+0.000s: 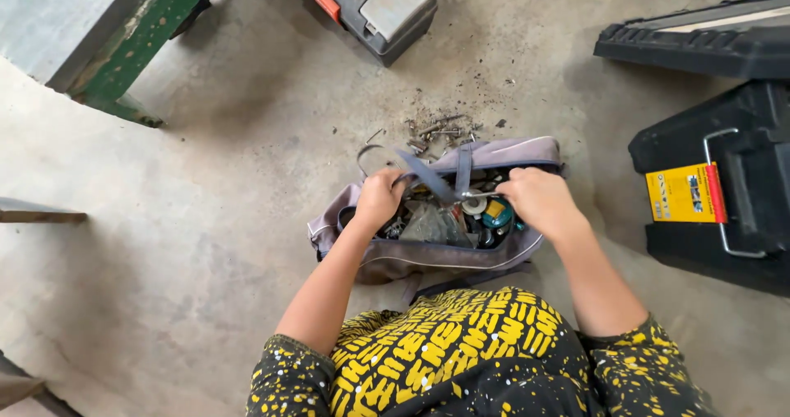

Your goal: Organizing various mechanical and electrical tools inside and around a gray tool bag on the floor.

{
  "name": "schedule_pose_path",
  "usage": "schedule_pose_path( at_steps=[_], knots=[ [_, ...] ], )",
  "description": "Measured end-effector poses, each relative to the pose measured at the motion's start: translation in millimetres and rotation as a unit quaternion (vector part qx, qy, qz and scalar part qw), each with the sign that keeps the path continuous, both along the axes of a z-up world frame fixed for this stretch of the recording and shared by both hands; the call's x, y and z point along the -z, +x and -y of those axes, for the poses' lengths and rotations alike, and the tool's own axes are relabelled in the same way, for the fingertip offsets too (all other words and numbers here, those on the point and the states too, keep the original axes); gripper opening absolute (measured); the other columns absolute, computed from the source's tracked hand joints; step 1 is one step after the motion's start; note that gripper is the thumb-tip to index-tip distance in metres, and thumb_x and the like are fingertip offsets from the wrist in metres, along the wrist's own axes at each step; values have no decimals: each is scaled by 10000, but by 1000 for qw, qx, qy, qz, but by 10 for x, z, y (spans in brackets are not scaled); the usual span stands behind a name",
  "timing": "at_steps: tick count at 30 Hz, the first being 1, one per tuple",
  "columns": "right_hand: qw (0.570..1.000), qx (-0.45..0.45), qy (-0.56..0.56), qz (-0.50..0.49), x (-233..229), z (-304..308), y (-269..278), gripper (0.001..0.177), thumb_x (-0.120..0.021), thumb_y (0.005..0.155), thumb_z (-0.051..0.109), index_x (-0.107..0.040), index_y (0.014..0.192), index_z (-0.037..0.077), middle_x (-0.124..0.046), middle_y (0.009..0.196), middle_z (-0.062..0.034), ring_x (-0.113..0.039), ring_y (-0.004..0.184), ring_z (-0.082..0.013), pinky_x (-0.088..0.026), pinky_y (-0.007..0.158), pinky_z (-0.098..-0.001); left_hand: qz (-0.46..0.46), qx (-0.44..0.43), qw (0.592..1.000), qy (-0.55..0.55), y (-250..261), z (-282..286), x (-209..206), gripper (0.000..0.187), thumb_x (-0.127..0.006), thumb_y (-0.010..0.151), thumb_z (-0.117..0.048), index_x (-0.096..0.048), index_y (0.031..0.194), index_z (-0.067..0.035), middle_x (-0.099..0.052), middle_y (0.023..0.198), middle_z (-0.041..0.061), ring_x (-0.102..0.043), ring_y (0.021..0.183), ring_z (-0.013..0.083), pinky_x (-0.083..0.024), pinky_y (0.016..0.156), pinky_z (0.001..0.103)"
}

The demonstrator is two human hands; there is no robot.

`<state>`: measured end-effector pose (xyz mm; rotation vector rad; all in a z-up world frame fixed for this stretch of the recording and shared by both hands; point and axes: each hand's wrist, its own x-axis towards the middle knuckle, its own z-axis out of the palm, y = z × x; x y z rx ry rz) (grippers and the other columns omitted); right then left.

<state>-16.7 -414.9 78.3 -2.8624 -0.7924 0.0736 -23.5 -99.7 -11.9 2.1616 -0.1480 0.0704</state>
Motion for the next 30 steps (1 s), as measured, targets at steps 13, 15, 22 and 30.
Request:
schedule_pose_path(
  at_steps=[13,15,22,30],
  knots=[
    [978,169,-23,-117,358,254,-19,196,-675,826,240,-825,951,234,-722,920,-81,-693,881,-326,-562,737,-467,-204,-130,965,-98,156,11,-198,807,-658,942,-224,-215,1615,-268,-717,1028,251,-707,994,342,-524,866,408],
    [977,163,-98,-97,660,269,-49,186,-667,881,207,-828,959,255,-730,958,-71,-711,926,-305,-577,770,-455,-211,-162,955,-132,204,-6,-72,1016,-687,900,-184,41,1600,-287,-732,1043,181,-704,952,298,-517,855,392],
    [984,9,166,-61,368,-109,120,211,-749,800,254,-790,976,145,-720,879,-98,-712,805,-318,-569,685,-431,-143,-3,986,-81,-19,-62,447,314,-603,994,-227,-685,1288,-153,-739,909,149,-711,866,296,-553,789,398],
    [990,73,20,-116,684,-89,622,477,-688,908,488,-701,1270,179,-633,1258,-149,-596,1162,-352,-518,918,-494,-66,155,982,84,-518,-48,61,207,-578,955,-254,-677,1004,-79,-704,937,183,-662,905,414,-518,785,523]
  ],
)
